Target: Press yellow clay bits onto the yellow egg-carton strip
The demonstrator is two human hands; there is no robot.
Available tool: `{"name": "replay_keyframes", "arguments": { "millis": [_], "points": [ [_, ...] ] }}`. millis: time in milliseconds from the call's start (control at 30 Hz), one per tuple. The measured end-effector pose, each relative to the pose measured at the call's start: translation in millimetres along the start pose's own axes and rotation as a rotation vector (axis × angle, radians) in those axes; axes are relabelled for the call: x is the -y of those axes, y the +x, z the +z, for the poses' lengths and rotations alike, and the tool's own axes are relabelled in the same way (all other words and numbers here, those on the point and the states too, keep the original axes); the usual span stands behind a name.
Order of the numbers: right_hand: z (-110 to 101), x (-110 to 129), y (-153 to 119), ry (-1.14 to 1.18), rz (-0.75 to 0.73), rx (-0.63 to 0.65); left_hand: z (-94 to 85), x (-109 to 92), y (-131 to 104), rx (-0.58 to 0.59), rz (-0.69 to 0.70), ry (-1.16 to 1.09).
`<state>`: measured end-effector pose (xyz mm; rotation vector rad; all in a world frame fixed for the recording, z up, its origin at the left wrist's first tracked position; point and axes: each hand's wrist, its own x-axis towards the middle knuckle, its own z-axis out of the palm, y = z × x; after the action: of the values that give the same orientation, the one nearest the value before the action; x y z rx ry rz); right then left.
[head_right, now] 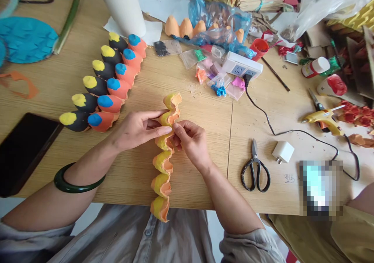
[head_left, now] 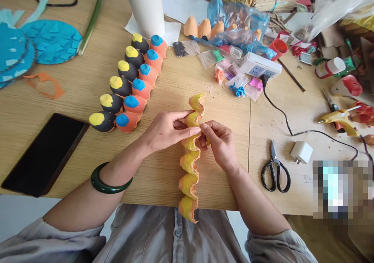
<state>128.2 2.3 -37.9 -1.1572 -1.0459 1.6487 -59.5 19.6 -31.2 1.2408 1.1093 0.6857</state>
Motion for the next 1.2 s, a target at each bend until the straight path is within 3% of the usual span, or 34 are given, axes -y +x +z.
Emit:
{"name": "replay_keyframes", "arguments": {
  "millis": [233, 600, 900, 1200],
  "points": [
    [1, -2, -2, -0.054, -0.006, -0.012, 1.1, -2, 0, -0.015, 0.003, 0.039],
    [-3, -8, 6, 0.065, 0.054, -0.05, -2.6, -3, -2, -0.037, 0.061, 0.158],
    [-4, -6, 3, 0.09, -0.004, -0.03, -8.0, 4, 3, 0.124, 0.003, -0.145],
    [3, -4, -3, -0.005, -0.084, -0.015, 6.1, 3, 2, 0.017, 0.034, -0.258]
  ]
}}
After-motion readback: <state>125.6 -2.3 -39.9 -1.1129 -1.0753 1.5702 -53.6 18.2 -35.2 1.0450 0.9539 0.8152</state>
